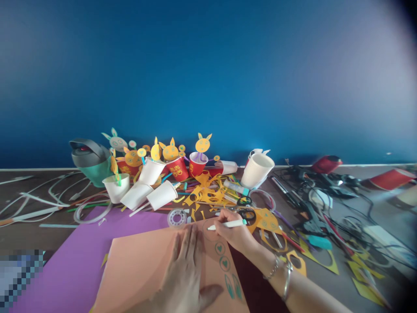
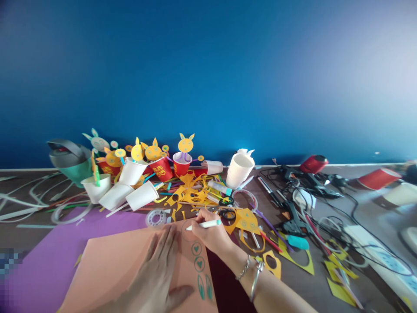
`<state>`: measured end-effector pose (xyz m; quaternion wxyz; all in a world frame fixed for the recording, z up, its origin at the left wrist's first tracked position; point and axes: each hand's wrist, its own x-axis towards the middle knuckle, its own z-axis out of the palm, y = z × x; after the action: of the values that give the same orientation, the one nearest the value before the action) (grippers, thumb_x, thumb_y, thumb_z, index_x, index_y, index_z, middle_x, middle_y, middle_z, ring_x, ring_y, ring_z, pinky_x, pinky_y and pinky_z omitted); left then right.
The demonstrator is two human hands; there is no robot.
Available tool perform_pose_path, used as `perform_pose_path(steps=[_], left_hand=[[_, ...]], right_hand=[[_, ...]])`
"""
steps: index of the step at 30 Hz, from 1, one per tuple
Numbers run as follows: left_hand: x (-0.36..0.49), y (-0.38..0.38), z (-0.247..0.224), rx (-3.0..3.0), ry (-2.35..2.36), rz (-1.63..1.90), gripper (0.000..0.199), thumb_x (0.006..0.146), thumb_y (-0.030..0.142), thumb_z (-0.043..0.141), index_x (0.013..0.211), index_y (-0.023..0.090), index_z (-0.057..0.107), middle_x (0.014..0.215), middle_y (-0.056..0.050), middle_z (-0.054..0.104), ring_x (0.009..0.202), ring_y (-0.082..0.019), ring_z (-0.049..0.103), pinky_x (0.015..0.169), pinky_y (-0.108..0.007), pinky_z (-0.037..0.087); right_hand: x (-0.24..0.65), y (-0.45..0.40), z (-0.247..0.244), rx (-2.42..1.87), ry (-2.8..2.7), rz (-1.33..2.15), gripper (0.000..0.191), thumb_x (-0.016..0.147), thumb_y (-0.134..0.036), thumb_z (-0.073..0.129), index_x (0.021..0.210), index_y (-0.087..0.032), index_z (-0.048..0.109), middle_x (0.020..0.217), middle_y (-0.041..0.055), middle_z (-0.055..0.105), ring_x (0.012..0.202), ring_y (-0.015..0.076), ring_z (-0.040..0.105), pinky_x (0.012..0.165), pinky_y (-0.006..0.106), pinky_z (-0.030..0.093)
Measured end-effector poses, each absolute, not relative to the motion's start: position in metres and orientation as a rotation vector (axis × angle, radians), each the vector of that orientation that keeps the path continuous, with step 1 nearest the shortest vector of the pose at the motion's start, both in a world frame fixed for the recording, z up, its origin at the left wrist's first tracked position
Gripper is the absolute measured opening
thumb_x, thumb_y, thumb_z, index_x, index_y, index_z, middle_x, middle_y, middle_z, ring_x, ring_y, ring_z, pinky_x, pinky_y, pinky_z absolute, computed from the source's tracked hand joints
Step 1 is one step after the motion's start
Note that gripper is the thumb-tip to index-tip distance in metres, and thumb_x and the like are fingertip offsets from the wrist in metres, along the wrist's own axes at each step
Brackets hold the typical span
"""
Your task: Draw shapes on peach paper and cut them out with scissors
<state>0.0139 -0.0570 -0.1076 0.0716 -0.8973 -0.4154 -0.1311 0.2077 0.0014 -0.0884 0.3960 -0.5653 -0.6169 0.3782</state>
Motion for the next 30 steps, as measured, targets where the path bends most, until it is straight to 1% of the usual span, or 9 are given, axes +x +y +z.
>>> perform_pose_path(steps=[8, 12, 18, 22, 30], left_hand=[[0.0144, -0.0574, -0.1046, -2.685, -1.231, -0.386, 0.096, 0.078, 0.075, 0.033, 0.137, -0.001, 0.038, 0.141, -0.027, 0.039, 0.132, -0.043, 0.029, 0.105, -0.055, 0.020], [0.0143, -0.0567, -0.1043, -2.700, -1.243, -0.375, 0.094, 0.079, 0.074, 0.032, 0.137, 0.001, 0.038, 0.141, -0.026, 0.038, 0.133, -0.042, 0.029, 0.105, -0.055, 0.021], [0.0149, -0.0568, -0.1051, -2.710, -1.261, -0.370, 0.095, 0.078, 0.074, 0.032, 0.139, 0.001, 0.035, 0.143, -0.026, 0.037, 0.133, -0.042, 0.028, 0.106, -0.055, 0.020], [0.0149, -0.0567, -0.1052, -2.690, -1.237, -0.406, 0.095, 0.078, 0.074, 0.033, 0.140, 0.002, 0.034, 0.142, -0.025, 0.039, 0.133, -0.041, 0.029, 0.106, -0.053, 0.019], [0.0140, -0.0581, -0.1057, -2.665, -1.219, -0.414, 0.096, 0.078, 0.074, 0.033, 0.139, -0.001, 0.034, 0.140, -0.028, 0.039, 0.132, -0.042, 0.031, 0.106, -0.054, 0.018]], right_hand=[[0.2078, 0.0015, -0.0905, -1.424, -1.567, 0.961, 0.020, 0.076, -0.024, 0.055, 0.060, -0.020, 0.045, 0.054, -0.0040, 0.053, 0.051, 0.0105, 0.045, 0.049, 0.022, 0.034], [0.2076, 0.0017, -0.0914, -1.434, -1.554, 0.963, 0.020, 0.076, -0.024, 0.056, 0.061, -0.020, 0.045, 0.054, -0.0037, 0.054, 0.052, 0.0111, 0.046, 0.050, 0.022, 0.035], [0.2073, 0.0012, -0.0881, -1.416, -1.554, 0.957, 0.021, 0.076, -0.025, 0.057, 0.061, -0.020, 0.044, 0.054, -0.0042, 0.051, 0.051, 0.0104, 0.043, 0.049, 0.022, 0.033], [0.2070, 0.0008, -0.0859, -1.408, -1.547, 0.955, 0.023, 0.077, -0.026, 0.057, 0.060, -0.020, 0.043, 0.053, -0.0044, 0.048, 0.051, 0.0102, 0.041, 0.048, 0.021, 0.032], [0.2071, 0.0007, -0.0836, -1.438, -1.588, 0.883, 0.022, 0.077, -0.025, 0.055, 0.061, -0.020, 0.042, 0.054, -0.0043, 0.046, 0.052, 0.0103, 0.040, 0.049, 0.021, 0.032]])
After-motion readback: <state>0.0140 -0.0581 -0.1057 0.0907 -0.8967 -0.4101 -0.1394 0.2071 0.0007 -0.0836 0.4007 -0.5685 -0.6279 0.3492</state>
